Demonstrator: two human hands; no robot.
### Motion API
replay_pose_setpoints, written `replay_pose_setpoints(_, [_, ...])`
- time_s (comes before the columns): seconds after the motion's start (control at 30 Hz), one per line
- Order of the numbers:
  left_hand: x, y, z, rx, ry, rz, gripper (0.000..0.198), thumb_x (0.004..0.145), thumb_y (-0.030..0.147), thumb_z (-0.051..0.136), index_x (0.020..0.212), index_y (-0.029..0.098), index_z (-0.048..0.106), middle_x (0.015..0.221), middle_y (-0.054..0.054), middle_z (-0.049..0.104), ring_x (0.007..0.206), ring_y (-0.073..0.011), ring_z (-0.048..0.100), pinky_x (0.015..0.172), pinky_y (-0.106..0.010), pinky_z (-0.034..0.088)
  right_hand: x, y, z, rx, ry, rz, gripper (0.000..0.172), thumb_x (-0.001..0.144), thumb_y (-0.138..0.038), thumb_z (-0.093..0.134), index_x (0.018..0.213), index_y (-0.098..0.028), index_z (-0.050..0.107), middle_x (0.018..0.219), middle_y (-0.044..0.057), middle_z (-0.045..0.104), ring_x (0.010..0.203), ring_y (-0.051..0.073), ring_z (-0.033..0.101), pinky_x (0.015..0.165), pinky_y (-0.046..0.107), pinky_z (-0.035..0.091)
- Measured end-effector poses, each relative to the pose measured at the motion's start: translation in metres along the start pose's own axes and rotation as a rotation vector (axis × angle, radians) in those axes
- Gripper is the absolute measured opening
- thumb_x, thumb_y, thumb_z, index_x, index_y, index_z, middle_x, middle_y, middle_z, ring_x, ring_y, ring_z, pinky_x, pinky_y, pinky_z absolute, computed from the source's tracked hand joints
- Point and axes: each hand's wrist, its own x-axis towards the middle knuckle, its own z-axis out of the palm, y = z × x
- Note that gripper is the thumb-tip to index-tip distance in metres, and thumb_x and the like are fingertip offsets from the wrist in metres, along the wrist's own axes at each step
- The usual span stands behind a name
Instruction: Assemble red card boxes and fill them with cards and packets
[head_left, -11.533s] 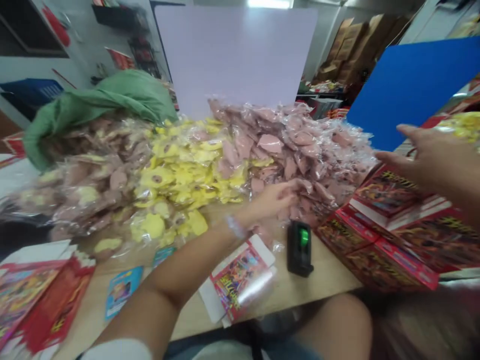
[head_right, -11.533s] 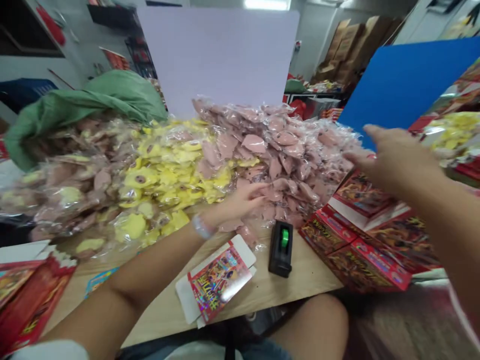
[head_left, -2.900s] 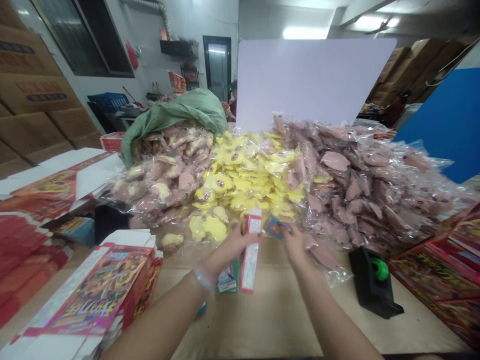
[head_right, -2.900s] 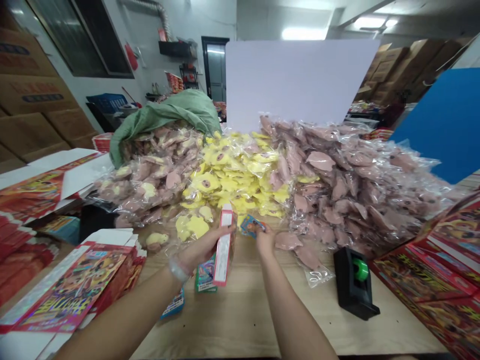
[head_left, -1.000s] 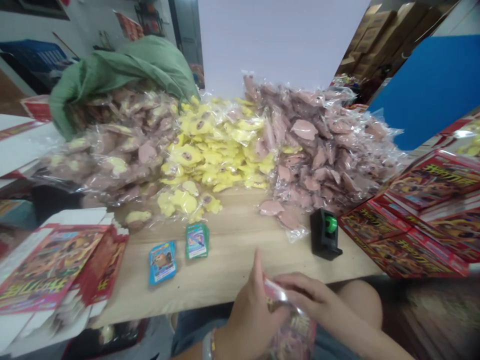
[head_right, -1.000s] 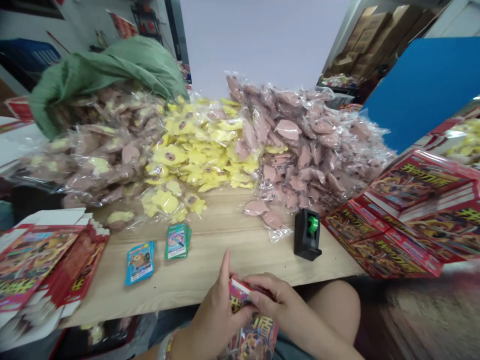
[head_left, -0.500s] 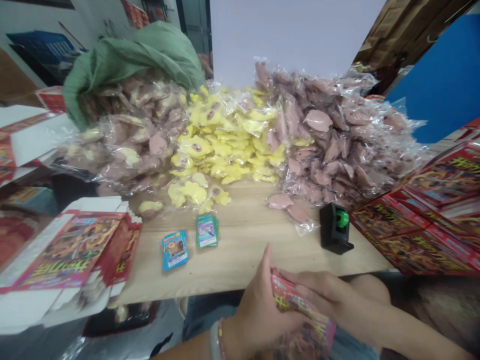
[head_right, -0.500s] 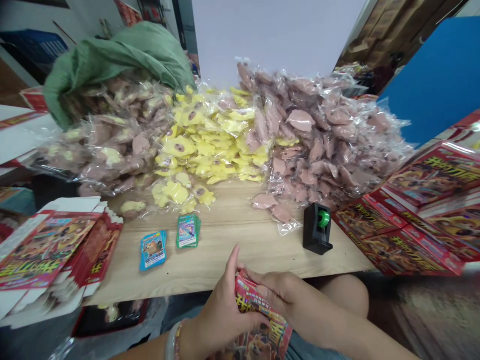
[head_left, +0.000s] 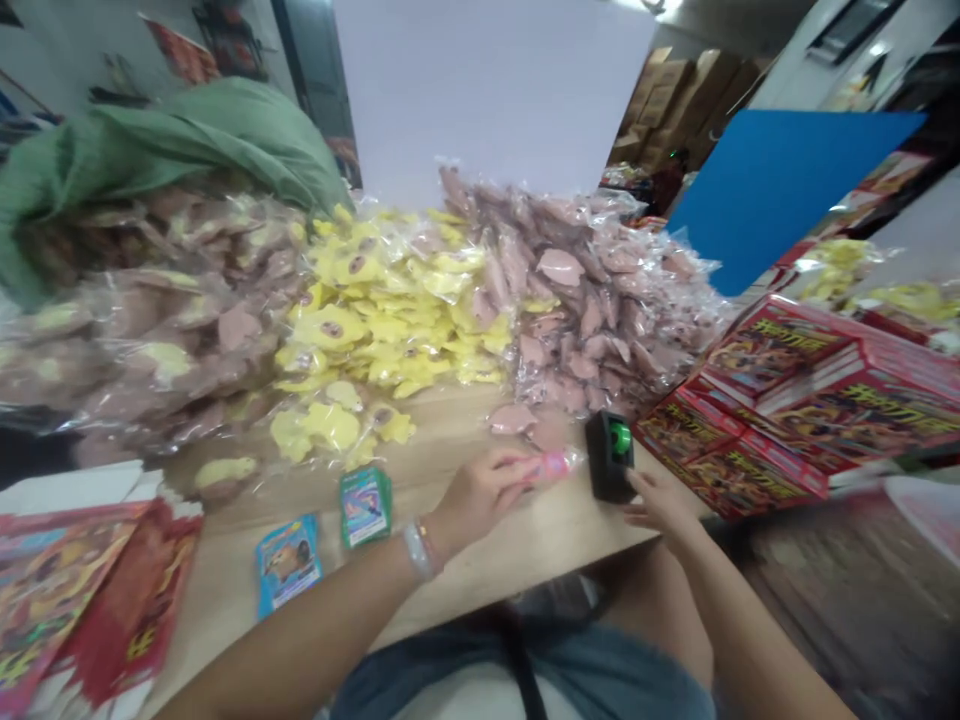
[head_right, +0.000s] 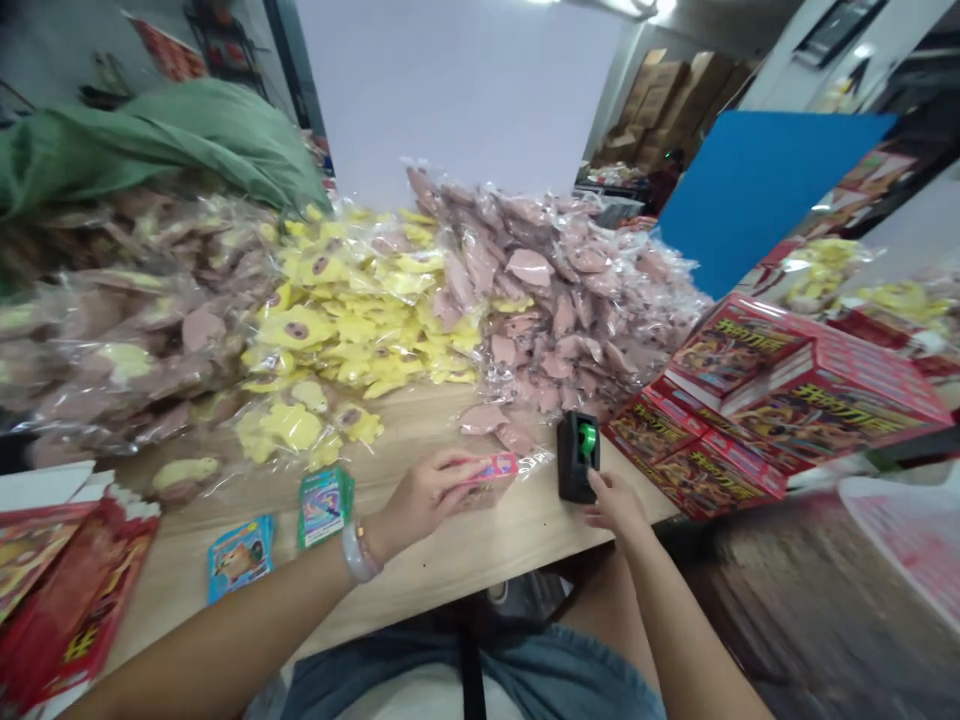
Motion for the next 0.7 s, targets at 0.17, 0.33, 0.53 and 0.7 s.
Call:
replay_pose_setpoints(0.17, [-0.007,-0.009,0.013,0.139,-0.124,-0.007,0.033,0.088,0.020,0.044,0.120,0.023,0.051,0.117,-0.008,0.055,0.103,-0.0177,0.055,0.087,-0.032,0.048,0.013,-0.010,0.005,0.230,-0.164,0.201,0.011,0.069,-0.017,0.059,0.077,-0.014,0.053,0.073,0.010,0.063,0.061,0.023,0.065,0.058,0.041,0.055])
replay_pose_setpoints(0.33, [-0.006,-0.009,0.006,0.159,-0.116,0.038,0.034,0.089,0.017,0.041,0.122,0.022,0.050,0.122,-0.007,0.054,0.109,-0.0167,0.053,0.092,-0.032,0.047,-0.013,0.016,0.009,0.349,-0.070,0.062,0.007,0.070,-0.026,0.052,0.070,-0.019,0.053,0.082,0.005,0.063,0.087,0.022,0.061,0.076,0.033,0.051])
replay_pose_setpoints(0.53, [-0.006,-0.013,0.017,0.253,-0.056,0.021,0.035,0.087,0.016,0.043,0.120,0.021,0.051,0.116,-0.007,0.058,0.104,-0.0166,0.057,0.088,-0.030,0.050,-0.065,0.015,0.023,0.283,-0.040,-0.056,0.019,0.062,-0.034,0.056,0.051,-0.023,0.047,0.056,0.002,0.053,0.069,0.024,0.055,0.068,0.034,0.047])
replay_pose_setpoints(0.7, [-0.005,-0.002,0.015,0.251,-0.106,-0.123,0.040,0.087,0.017,0.044,0.127,0.022,0.040,0.116,-0.007,0.057,0.102,-0.0185,0.057,0.086,-0.034,0.049,-0.112,-0.050,0.075,0.329,-0.340,-0.161,0.032,0.073,-0.052,0.048,0.058,-0.024,0.051,0.061,0.002,0.059,0.060,0.020,0.057,0.059,0.029,0.048])
